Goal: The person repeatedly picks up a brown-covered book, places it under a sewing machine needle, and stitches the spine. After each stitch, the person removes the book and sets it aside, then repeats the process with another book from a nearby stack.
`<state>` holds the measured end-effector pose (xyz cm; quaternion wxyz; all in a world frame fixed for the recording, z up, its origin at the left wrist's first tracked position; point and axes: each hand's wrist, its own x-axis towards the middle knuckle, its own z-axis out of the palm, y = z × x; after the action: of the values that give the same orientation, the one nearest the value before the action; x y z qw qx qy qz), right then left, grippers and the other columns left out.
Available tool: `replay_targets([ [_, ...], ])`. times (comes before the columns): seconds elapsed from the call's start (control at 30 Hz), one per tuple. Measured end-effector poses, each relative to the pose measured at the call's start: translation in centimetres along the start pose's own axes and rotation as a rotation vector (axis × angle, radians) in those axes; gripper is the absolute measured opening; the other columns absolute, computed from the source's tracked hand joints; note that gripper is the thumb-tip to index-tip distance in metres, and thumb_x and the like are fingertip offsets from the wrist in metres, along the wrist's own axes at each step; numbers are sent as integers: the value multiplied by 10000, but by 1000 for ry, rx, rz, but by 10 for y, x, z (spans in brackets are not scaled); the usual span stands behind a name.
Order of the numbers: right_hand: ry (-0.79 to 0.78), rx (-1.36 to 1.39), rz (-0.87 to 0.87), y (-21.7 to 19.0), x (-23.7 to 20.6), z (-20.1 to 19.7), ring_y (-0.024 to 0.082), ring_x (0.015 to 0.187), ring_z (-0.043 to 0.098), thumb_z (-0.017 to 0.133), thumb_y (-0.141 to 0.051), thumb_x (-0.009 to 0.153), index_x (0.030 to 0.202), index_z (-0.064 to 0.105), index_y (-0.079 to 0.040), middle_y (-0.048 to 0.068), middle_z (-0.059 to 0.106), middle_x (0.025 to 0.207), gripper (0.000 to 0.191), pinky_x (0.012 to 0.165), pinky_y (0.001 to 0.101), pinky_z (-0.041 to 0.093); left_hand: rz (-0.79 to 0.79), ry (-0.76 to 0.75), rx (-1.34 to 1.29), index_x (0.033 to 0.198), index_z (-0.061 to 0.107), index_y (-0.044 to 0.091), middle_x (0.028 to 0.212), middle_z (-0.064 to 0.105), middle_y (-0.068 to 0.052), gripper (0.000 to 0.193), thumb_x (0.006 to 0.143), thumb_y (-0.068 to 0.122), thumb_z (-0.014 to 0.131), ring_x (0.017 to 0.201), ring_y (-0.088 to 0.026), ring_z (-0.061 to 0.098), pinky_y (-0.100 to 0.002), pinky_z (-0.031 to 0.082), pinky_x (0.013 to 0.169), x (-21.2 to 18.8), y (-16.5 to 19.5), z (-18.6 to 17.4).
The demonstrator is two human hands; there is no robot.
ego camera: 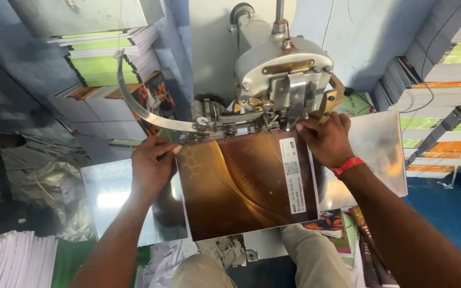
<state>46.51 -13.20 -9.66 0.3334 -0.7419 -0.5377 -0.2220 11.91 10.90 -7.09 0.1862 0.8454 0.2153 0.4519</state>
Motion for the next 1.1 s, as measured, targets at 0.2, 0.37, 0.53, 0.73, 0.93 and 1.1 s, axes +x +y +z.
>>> replay_targets([
  [0.2,-29,-21,15,-4,1,-3,310,1039,560,653,-305,986,1025,798,-196,38,734,1059,185,1006,502,312,47,11,52,996,797,40,962,701,-115,158,843,79,809,847,-286,692,-374,522,725,-1,-6,4],
  [0.37,0,-31,-14,-3,2,-3,316,1045,574,655,-317,972,997,800,-202,33,745,1038,187,989,510,332,60,11,61,980,799,26,939,691,-126,149,838,67,815,836,-298,678,-380,508,714,0,-1,3],
  [0.53,49,-23,-46,7,1,-3,323,1061,588,676,-324,969,996,800,-194,77,715,1031,182,982,500,352,59,-19,21,1013,773,12,954,718,-132,138,884,64,770,819,-300,699,-377,520,720,0,19,-1],
  [0.73,30,-161,-26,38,1,-23,289,1023,623,675,-263,938,850,761,-151,47,714,1009,166,999,475,384,272,-32,104,1059,766,32,968,730,-154,175,913,111,711,863,-360,693,-452,509,782,0,49,17],
  [0.93,-47,-110,14,49,2,-45,293,924,646,652,-214,967,938,800,-175,46,719,966,155,911,476,395,288,-74,137,1130,758,43,928,737,-122,247,923,174,725,864,-331,668,-457,454,810,2,64,36],
  [1.1,-67,-94,4,59,3,-47,308,924,658,651,-200,971,963,803,-162,65,718,978,156,892,478,419,313,-34,221,1169,766,75,932,739,-108,280,921,200,733,880,-312,639,-463,413,851,0,65,44],
])
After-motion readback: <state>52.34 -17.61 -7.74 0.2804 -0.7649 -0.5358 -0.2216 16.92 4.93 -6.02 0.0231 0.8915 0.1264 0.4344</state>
